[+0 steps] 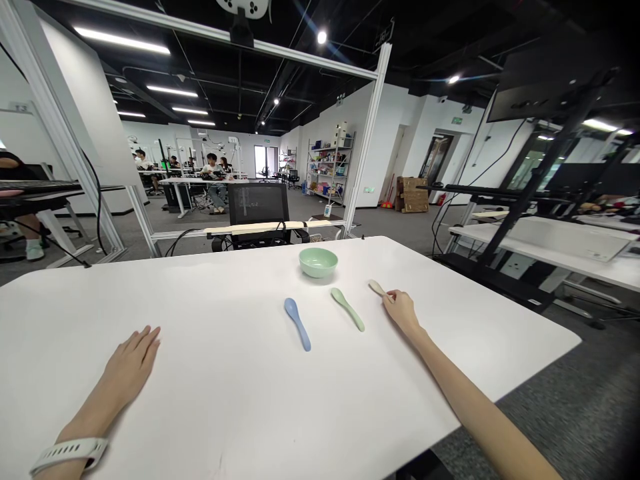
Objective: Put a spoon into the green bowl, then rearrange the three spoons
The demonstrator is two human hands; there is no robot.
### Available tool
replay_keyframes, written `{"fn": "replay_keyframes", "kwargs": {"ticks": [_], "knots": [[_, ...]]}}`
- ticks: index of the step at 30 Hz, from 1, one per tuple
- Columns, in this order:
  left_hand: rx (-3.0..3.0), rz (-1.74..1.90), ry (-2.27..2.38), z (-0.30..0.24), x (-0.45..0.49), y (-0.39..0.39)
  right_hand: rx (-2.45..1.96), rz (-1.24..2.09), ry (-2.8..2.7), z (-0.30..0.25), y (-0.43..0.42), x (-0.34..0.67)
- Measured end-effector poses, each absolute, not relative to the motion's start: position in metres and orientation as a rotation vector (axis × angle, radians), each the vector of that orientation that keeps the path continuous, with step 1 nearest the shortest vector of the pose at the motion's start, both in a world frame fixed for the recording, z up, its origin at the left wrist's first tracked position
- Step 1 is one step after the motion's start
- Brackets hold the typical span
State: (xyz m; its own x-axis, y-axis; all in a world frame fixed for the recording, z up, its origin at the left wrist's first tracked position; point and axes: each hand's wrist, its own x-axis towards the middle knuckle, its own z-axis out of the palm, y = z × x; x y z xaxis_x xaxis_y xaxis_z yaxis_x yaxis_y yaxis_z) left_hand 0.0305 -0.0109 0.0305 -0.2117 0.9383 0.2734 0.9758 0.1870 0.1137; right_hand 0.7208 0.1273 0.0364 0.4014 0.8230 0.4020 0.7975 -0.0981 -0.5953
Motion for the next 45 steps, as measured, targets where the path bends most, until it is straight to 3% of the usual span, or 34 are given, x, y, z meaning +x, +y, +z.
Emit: {"fn": "replay_keyframes", "kwargs": {"ticks": [45], "knots": [[-1.885,-0.445,-2.292,0.016,0.016,-0.006,-1.923,-0.054,-1.448,0.033,0.129,0.723]]}}
